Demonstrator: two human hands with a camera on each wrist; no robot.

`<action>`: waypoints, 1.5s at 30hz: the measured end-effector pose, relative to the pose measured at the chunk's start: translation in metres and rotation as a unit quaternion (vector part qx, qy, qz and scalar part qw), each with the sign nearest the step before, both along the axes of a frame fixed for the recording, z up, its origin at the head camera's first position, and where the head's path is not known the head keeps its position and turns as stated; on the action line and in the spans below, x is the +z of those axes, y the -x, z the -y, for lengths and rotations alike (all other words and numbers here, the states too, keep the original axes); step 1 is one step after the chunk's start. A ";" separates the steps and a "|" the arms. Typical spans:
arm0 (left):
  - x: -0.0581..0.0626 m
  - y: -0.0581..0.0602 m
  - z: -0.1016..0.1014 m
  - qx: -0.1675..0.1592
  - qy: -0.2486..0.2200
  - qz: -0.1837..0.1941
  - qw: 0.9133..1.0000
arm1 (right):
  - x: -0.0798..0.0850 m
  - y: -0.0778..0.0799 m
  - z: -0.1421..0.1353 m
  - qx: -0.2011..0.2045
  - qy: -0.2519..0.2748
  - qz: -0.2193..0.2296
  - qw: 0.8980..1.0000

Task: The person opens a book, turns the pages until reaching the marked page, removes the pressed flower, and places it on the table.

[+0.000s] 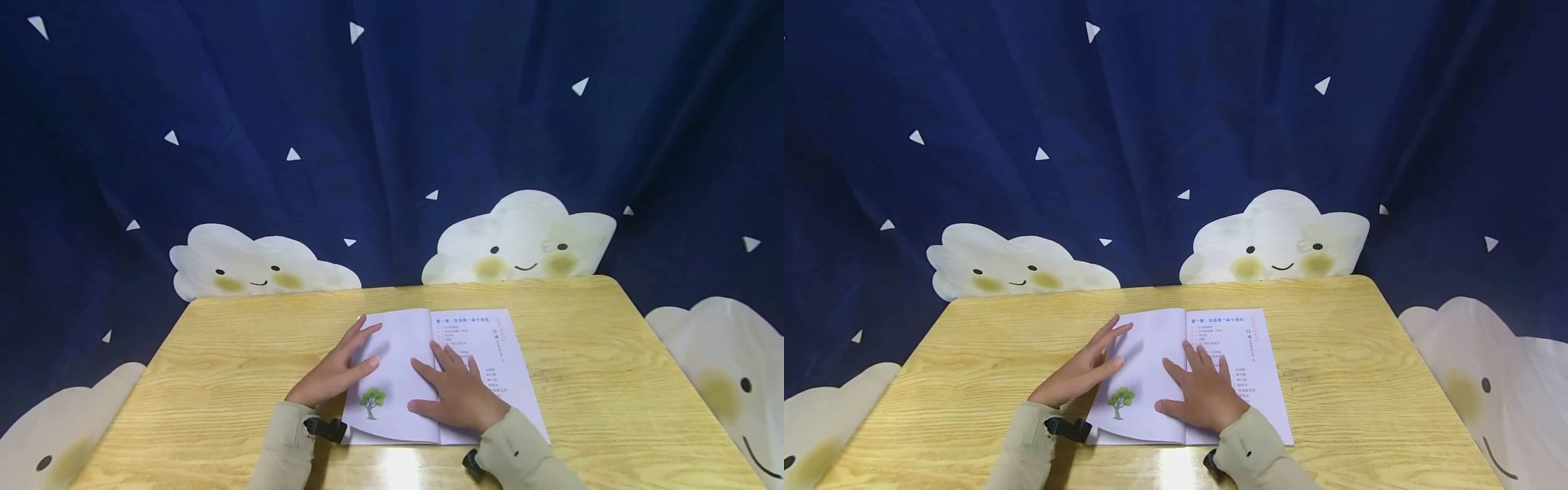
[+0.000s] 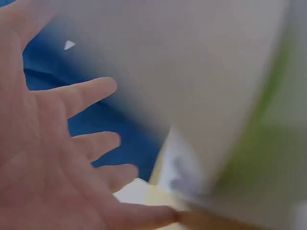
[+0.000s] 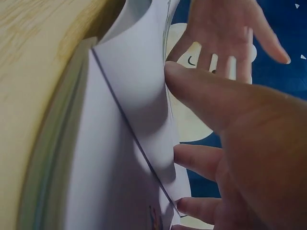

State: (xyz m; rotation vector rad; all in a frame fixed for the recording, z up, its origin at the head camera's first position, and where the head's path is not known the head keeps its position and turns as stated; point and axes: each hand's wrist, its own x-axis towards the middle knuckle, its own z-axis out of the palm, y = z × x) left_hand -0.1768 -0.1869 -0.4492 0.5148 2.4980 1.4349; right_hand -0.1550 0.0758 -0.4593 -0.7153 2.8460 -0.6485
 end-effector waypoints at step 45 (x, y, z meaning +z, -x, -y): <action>-0.025 -0.007 -0.028 0.027 0.273 -0.051 0.960 | 0.013 0.023 -0.039 -0.028 0.047 0.000 0.999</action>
